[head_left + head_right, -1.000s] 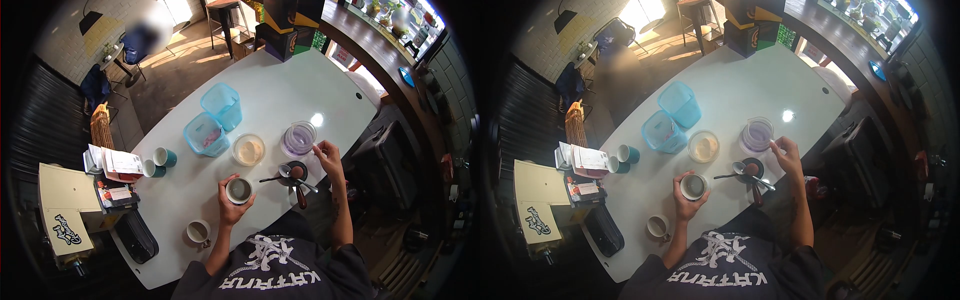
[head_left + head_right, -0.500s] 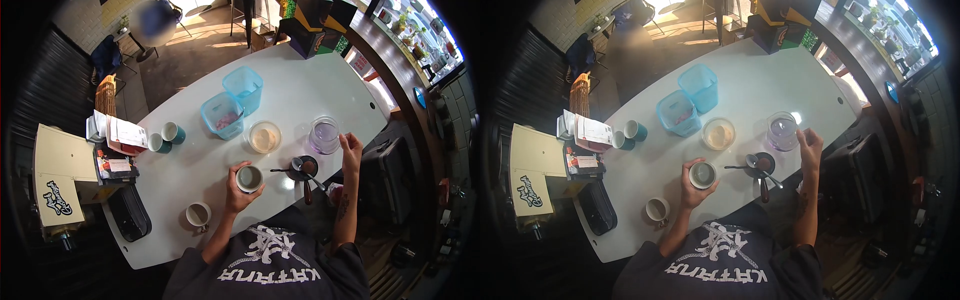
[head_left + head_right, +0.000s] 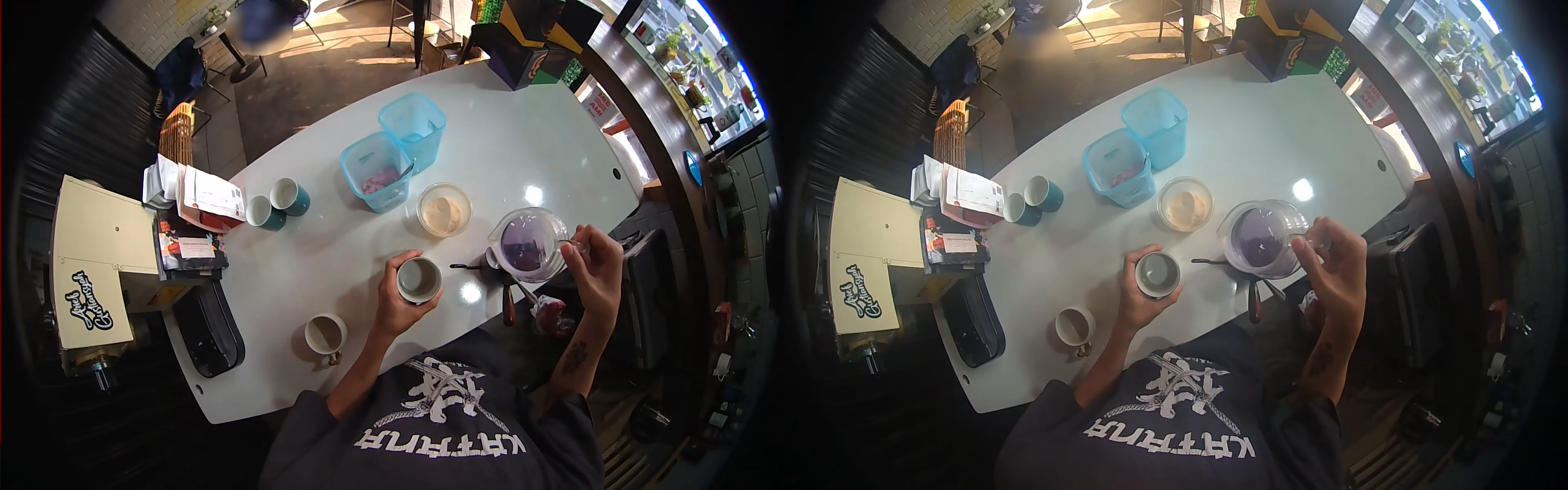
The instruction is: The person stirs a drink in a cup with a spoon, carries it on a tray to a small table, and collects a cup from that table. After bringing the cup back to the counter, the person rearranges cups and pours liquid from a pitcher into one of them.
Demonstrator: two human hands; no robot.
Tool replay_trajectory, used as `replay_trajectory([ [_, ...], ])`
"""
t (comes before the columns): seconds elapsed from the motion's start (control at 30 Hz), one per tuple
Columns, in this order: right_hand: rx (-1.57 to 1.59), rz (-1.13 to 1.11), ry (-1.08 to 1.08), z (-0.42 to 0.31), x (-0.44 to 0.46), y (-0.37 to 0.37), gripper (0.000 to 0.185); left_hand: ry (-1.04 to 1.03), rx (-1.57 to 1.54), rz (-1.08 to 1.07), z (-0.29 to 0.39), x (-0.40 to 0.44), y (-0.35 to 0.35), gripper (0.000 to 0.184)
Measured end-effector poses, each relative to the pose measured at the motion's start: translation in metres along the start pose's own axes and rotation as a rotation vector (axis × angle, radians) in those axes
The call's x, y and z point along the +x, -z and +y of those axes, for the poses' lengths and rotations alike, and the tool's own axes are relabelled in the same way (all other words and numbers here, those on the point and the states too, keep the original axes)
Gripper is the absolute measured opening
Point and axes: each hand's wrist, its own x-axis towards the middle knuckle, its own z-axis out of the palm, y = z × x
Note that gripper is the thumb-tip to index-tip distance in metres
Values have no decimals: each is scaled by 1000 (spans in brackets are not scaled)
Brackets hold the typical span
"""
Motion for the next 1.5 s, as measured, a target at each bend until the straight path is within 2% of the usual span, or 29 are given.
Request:
replay_trajectory([
  [0.1, 59, -107, -59, -11, -3, -15, 20, -4, 28, 9, 3, 2, -1, 72],
  [0.27, -243, -296, -2, -13, 0, -32, 21, -15, 95, 5, 7, 2, -2, 72],
  [0.37, -253, -385, -27, -19, 1, -47, 22, 21, 70, -28, 6, 1, -2, 73],
  [0.63, -404, -509, -20, -26, 4, -69, 26, 92, 13, -33, 3, -3, -3, 80],
  [1.5, -486, -515, 79, -53, 14, -72, 22, 107, -20, -13, 5, 1, 1, 73],
])
